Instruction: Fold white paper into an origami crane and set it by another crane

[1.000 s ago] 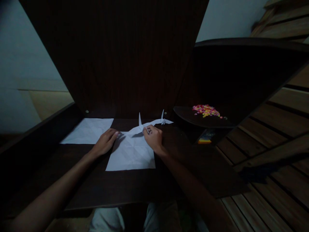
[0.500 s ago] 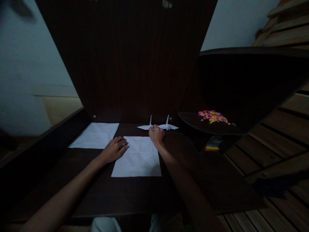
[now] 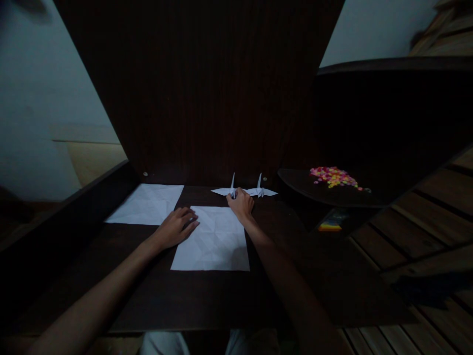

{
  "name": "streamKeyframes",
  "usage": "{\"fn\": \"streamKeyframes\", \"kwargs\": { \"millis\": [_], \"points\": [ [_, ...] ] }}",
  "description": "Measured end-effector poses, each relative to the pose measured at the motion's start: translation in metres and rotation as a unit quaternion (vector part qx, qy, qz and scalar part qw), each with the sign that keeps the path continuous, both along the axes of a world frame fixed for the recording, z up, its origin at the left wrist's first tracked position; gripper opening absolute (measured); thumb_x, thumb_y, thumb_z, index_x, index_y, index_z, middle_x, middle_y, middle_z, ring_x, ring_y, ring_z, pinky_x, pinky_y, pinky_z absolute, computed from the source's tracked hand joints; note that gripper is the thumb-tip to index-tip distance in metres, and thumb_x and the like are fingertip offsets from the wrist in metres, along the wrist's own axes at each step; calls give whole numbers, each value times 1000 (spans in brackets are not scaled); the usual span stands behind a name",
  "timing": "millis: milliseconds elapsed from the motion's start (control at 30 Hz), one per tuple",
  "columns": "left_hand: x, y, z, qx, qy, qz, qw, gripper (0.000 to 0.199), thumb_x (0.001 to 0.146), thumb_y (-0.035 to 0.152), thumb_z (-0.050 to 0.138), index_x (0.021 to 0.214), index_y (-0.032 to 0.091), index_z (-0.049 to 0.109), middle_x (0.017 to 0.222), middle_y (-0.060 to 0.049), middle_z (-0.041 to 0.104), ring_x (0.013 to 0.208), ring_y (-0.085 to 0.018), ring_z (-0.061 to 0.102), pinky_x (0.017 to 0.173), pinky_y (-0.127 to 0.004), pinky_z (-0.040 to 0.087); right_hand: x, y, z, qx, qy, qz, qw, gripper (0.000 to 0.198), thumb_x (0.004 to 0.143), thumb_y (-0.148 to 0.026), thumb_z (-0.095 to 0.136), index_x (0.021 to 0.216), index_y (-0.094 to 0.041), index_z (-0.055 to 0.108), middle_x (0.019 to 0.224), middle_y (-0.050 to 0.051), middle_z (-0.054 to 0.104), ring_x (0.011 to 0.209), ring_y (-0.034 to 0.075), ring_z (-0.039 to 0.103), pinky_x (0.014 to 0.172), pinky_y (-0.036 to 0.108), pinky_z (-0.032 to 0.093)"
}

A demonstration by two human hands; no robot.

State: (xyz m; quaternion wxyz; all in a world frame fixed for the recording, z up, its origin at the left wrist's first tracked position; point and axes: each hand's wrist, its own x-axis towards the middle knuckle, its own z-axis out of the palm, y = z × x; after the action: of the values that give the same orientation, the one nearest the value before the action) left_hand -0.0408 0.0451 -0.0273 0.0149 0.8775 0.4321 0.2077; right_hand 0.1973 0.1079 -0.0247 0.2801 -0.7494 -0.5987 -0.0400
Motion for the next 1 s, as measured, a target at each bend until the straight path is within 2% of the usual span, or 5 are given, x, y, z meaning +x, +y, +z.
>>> {"fn": "streamKeyframes", "kwargs": {
  "millis": [167, 600, 900, 1000],
  "points": [
    [1, -1, 2, 0, 15, 3, 1000, 29, 93, 35, 45, 102, 16, 66, 106, -12, 62, 93, -25, 56, 86, -42, 45, 0, 3, 1, -8, -2, -9, 1000, 22, 87, -32, 51, 85, -17, 66, 85, 10, 69, 74, 20, 62, 62, 26, 34],
    [0, -2, 3, 2, 9, 1, 1000, 28, 93, 35, 46, 102, 18, 66, 105, -11, 62, 93, -24, 57, 86, -40, 45, 3, 9, 3, -5, -5, 3, 1000, 21, 87, -30, 50, 86, -16, 66, 87, 10, 70, 77, 20, 63, 61, 26, 33],
    [1, -2, 3, 0, 28, 5, 1000, 28, 94, 34, 45, 104, 15, 64, 108, -13, 61, 95, -25, 57, 88, -41, 46, 9, 3, -3, 32, 9, 0, 999, 30, 81, -46, 56, 87, -18, 63, 79, 6, 69, 73, 21, 63, 59, 26, 31],
    [1, -1, 3, 7, 34, 13, 999, 28, 93, 34, 45, 105, 15, 63, 108, -13, 61, 95, -25, 56, 89, -42, 45, 17, -5, -4, 42, -1, 16, 999, 30, 81, -48, 55, 81, -18, 61, 73, 5, 68, 68, 19, 61, 58, 26, 31]
  ]
}}
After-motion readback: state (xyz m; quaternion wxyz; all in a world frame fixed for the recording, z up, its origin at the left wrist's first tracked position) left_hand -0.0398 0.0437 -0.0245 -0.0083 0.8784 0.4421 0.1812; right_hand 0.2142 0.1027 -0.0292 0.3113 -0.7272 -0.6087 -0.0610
